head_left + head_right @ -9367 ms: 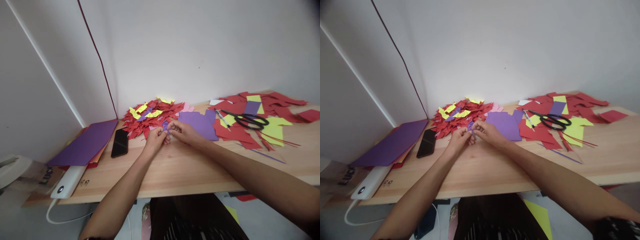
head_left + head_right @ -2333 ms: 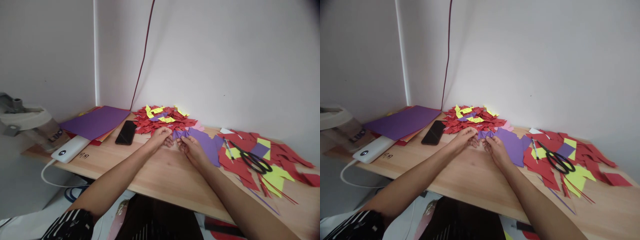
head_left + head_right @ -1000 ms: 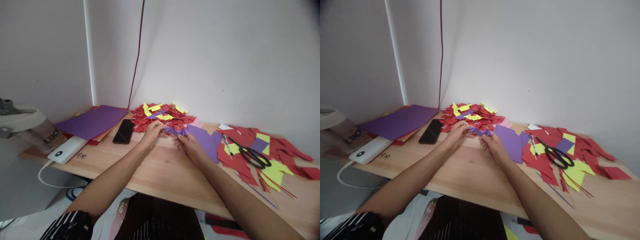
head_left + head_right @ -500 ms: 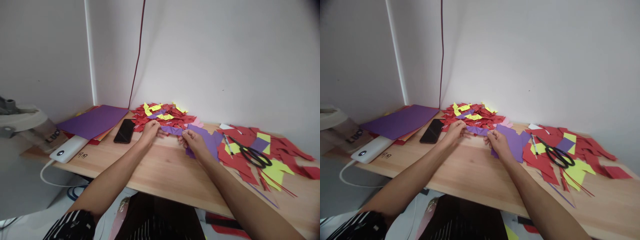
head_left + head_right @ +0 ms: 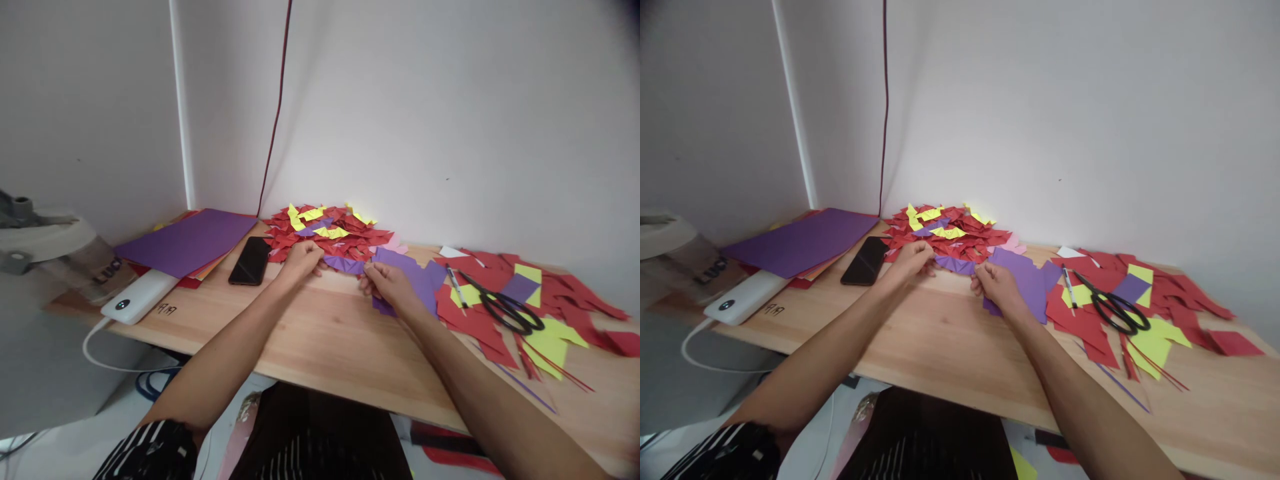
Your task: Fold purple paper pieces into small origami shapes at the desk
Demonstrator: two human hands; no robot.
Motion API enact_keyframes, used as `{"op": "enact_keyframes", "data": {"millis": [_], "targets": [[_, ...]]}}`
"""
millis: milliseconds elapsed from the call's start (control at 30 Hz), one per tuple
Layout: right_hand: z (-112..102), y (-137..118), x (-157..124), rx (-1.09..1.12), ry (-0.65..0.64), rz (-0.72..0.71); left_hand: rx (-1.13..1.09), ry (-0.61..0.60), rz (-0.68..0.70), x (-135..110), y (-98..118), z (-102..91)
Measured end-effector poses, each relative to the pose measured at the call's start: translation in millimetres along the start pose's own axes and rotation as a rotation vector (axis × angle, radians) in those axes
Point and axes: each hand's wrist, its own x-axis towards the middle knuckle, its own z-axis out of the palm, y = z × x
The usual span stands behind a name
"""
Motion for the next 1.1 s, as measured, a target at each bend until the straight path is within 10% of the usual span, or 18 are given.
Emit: {"op": "enact_keyframes", "data": {"millis": [267, 533, 733, 1100], "targets": [[2.2, 0.2, -2.0, -0.04, -0.1, 0.02, 0.182, -0.018, 0.323, 6.9, -11.7, -2.2], [2.2, 2.2, -2.3, -0.11, -0.116, 0.0, 0.3, -0.386, 0.365, -8.0, -4.8, 3.3], [-3.0, -7.7, -7.0, -0.274, -0.066, -0.047, 0.469, -0.4, 0.416, -12.0, -11.0, 2.3], [-92.2, -45.9, -14.5, -0.712, 0.412, -0.047, 0.417, -0.395, 0.413, -10.5, -12.2, 2.8]]}}
